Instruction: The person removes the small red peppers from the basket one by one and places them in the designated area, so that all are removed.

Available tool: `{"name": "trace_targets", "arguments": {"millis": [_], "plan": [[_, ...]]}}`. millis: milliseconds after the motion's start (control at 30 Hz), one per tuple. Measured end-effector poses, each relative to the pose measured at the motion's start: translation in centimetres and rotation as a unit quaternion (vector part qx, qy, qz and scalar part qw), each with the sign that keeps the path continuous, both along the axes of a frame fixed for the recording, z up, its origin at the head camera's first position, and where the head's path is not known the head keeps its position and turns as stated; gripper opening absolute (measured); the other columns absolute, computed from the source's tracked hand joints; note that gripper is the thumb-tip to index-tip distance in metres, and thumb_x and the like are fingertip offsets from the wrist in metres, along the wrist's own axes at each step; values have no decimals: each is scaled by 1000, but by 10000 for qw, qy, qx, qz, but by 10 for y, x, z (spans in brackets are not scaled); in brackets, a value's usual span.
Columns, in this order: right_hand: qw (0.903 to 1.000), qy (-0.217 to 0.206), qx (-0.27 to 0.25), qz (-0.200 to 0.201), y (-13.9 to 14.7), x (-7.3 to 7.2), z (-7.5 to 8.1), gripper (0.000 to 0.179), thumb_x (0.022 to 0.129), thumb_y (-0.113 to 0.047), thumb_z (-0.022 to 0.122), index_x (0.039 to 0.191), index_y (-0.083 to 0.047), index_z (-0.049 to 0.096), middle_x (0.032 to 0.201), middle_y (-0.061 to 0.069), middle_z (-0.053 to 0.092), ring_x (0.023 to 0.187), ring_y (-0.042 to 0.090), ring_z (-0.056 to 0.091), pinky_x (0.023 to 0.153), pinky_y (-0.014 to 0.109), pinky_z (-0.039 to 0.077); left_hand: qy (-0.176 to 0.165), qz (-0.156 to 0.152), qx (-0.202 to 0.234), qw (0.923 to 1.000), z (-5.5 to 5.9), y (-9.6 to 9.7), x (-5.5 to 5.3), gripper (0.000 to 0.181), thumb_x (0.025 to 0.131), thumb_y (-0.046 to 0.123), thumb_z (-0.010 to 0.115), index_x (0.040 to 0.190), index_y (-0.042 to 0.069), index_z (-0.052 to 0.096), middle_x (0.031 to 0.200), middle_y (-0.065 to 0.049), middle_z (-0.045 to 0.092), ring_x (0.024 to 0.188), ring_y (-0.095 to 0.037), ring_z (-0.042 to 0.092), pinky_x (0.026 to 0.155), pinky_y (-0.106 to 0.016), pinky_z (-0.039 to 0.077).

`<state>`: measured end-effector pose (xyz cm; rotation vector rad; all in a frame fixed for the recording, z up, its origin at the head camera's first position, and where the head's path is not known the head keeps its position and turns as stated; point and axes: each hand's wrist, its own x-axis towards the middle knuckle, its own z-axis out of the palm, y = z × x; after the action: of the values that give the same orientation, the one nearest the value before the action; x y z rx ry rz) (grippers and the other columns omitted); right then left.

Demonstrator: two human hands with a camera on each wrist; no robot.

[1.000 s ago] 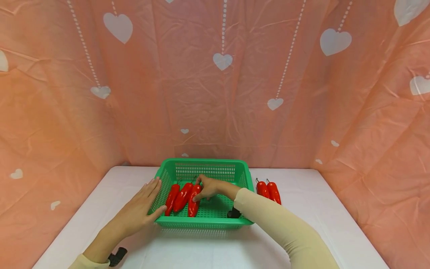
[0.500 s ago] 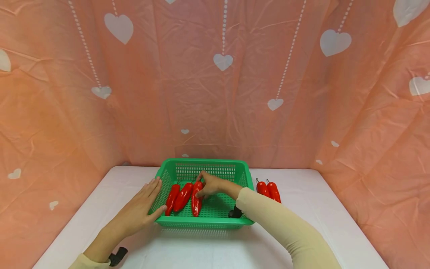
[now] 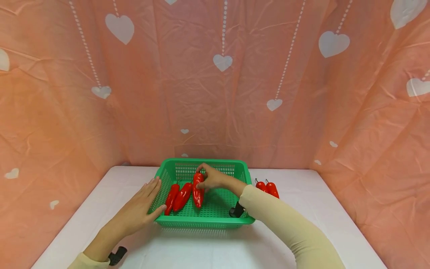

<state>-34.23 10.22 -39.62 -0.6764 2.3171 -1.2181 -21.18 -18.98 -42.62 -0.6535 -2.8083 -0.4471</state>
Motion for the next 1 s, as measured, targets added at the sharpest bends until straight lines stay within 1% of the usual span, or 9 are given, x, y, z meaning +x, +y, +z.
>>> {"name": "trace_targets", "arguments": {"millis": [167,267,333,433,500,600,667,800,1000], "plan": [[9998,-25,-222,5,5,0,12,58,101,0,72,151,-1,43,120,23,57,88,26,74,88,65,62,-21,-2,1,10000,0,0,0,87,106,50,61,164,-8,32,174,-23,29,162,-42,23,132,-56,23],[9995,-7,-314,-6,8,1,19,60,101,0,72,152,-2,42,122,25,55,90,26,75,89,66,62,-15,3,3,10000,0,-1,0,87,106,51,60,164,-8,32,174,-23,29,162,-42,24,132,-56,23],[9992,-1,-391,-29,11,2,23,62,101,0,72,154,-3,40,123,24,54,91,25,75,88,63,63,1,5,-2,10000,0,-1,0,87,107,52,59,164,-8,32,174,-23,29,162,-42,24,132,-55,23],[9985,22,-536,-79,15,3,27,63,101,-1,72,153,-3,36,121,24,57,89,25,74,82,52,67,24,-1,-1,10000,0,-1,0,88,107,54,58,164,-8,33,174,-23,29,162,-42,24,132,-55,24],[9977,59,-665,-115,18,4,30,63,101,-1,72,150,-2,33,118,24,60,90,24,74,78,45,67,27,-11,6,10000,-1,-1,0,88,107,55,57,164,-8,33,174,-23,29,162,-42,24,132,-55,24],[9964,72,-821,-217,22,7,34,59,101,0,71,144,-3,32,115,23,64,93,24,72,77,40,67,40,-23,-2,10000,-1,-1,-1,89,107,56,56,164,-8,33,173,-23,29,162,-42,25,131,-55,24],[9955,102,-894,-304,25,9,38,57,101,0,71,142,-4,32,115,22,65,94,24,72,77,38,66,48,-28,-1,10000,-1,-1,-1,89,107,56,57,164,-8,33,173,-23,29,162,-43,25,131,-55,24],[9933,236,-1018,-485,32,12,44,56,101,1,70,143,-4,33,119,24,65,95,23,72,76,36,66,52,-35,18,10000,0,-1,0,88,107,55,57,163,-8,34,173,-24,30,161,-43,26,131,-56,25],[9893,370,-1235,-686,47,13,52,57,101,0,71,146,-4,36,125,27,64,97,23,71,84,41,65,65,-14,5,10000,-1,-1,0,88,107,55,58,164,-8,34,173,-23,30,162,-42,25,131,-56,25]]}}
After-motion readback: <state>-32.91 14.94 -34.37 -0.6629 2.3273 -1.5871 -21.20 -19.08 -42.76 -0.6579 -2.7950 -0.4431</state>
